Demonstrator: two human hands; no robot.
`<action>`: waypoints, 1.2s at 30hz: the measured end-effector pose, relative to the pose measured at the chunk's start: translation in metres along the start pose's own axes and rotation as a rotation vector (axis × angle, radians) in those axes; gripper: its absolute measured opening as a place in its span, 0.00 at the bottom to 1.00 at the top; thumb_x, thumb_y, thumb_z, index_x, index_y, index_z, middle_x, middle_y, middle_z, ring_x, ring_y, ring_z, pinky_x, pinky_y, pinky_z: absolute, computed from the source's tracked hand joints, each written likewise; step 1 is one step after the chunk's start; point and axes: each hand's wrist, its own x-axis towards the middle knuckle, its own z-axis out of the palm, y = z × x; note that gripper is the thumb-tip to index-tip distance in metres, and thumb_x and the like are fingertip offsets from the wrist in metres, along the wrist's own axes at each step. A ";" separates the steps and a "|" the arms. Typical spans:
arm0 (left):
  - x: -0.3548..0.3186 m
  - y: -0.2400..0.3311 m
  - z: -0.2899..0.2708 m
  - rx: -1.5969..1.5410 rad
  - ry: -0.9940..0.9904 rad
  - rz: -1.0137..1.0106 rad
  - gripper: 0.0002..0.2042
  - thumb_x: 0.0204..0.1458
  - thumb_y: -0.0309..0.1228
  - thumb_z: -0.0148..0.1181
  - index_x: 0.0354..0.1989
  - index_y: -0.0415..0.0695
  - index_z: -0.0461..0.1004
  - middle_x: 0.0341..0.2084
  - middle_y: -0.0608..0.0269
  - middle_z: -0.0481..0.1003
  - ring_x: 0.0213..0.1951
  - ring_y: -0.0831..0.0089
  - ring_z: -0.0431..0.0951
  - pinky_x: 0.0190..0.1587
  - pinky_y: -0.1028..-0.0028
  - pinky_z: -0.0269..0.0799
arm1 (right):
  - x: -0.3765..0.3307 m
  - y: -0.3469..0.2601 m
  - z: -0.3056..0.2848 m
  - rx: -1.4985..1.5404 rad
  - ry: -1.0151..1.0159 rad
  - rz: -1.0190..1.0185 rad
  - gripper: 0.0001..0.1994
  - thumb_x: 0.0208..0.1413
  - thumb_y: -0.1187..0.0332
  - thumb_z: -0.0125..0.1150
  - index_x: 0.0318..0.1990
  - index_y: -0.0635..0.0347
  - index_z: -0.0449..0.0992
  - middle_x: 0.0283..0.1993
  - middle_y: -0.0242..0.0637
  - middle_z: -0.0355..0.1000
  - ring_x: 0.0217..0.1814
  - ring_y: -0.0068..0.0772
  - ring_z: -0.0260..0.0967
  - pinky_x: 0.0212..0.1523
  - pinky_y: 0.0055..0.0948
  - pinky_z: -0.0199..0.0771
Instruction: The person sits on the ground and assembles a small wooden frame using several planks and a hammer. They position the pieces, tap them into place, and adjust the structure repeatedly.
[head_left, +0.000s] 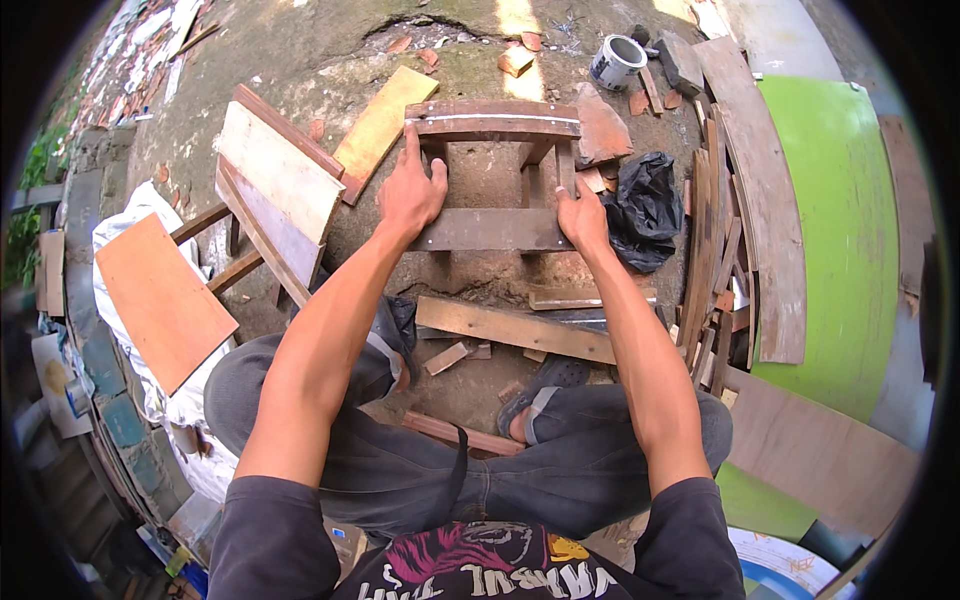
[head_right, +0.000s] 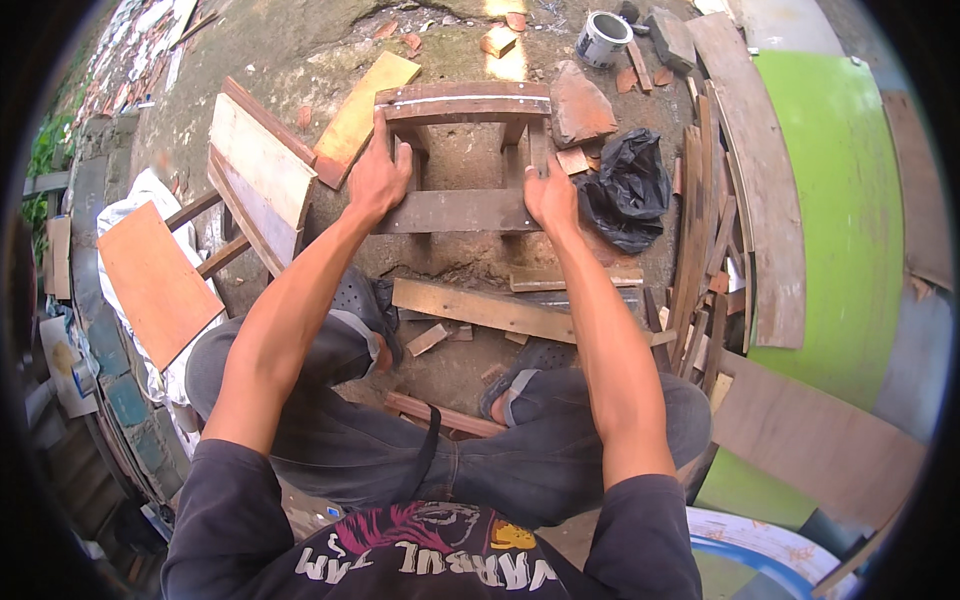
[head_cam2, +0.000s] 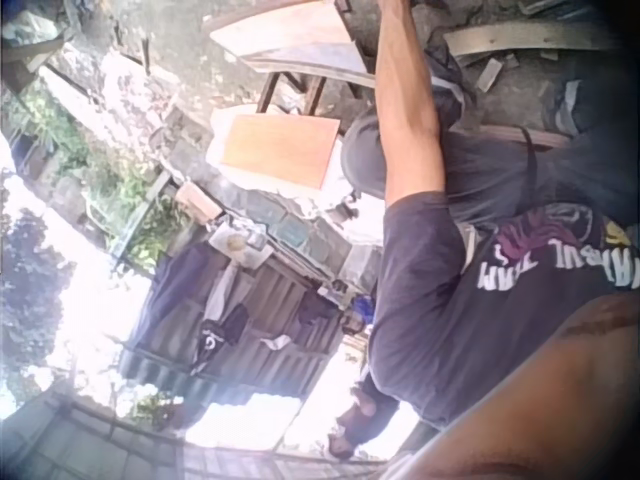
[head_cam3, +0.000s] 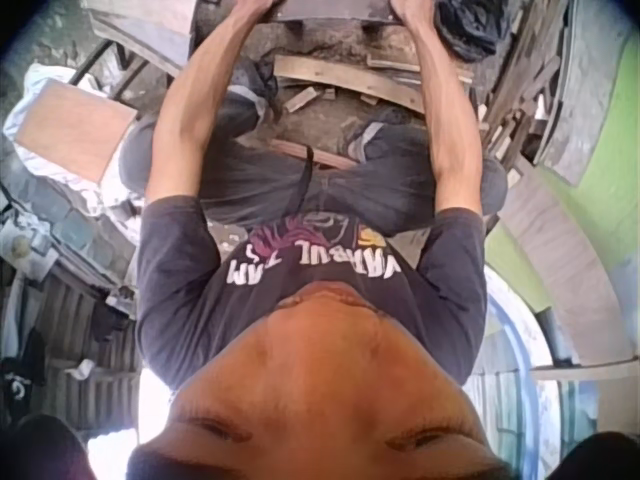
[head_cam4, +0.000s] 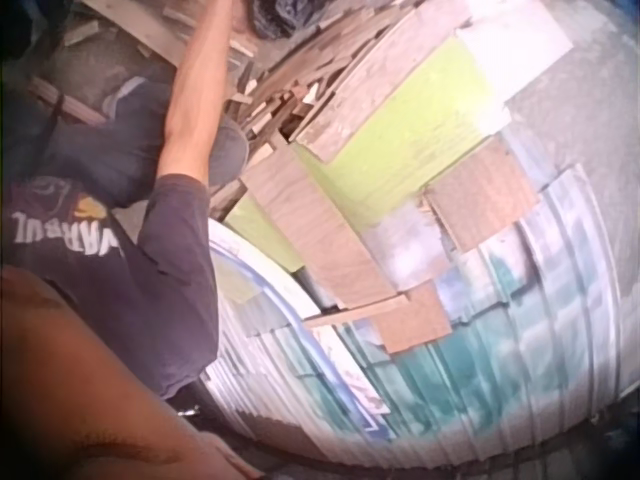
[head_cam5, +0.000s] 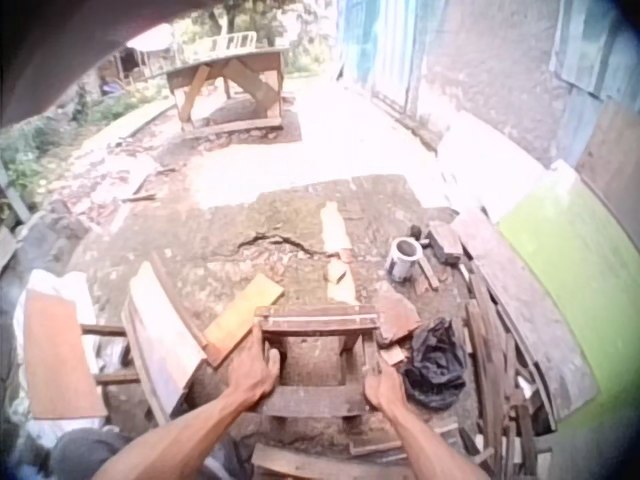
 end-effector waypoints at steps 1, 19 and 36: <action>0.000 0.001 0.000 0.016 0.000 -0.009 0.38 0.58 0.45 0.46 0.74 0.47 0.39 0.59 0.37 0.67 0.50 0.39 0.75 0.54 0.51 0.69 | 0.001 0.002 0.002 -0.004 0.002 0.019 0.28 0.59 0.55 0.54 0.63 0.60 0.66 0.54 0.63 0.71 0.59 0.62 0.67 0.60 0.45 0.66; -0.001 -0.003 -0.001 0.018 0.084 0.017 0.37 0.57 0.45 0.47 0.73 0.47 0.44 0.46 0.37 0.76 0.45 0.40 0.77 0.50 0.50 0.70 | 0.001 0.001 0.004 0.012 0.005 0.041 0.29 0.57 0.54 0.56 0.63 0.59 0.68 0.55 0.60 0.71 0.60 0.59 0.68 0.61 0.43 0.65; -0.002 -0.032 0.015 -0.296 0.321 -0.033 0.34 0.59 0.47 0.47 0.71 0.45 0.50 0.47 0.39 0.76 0.50 0.43 0.75 0.55 0.54 0.67 | -0.003 0.013 0.013 0.061 0.118 0.000 0.33 0.55 0.45 0.58 0.58 0.64 0.72 0.54 0.55 0.74 0.57 0.52 0.71 0.57 0.38 0.68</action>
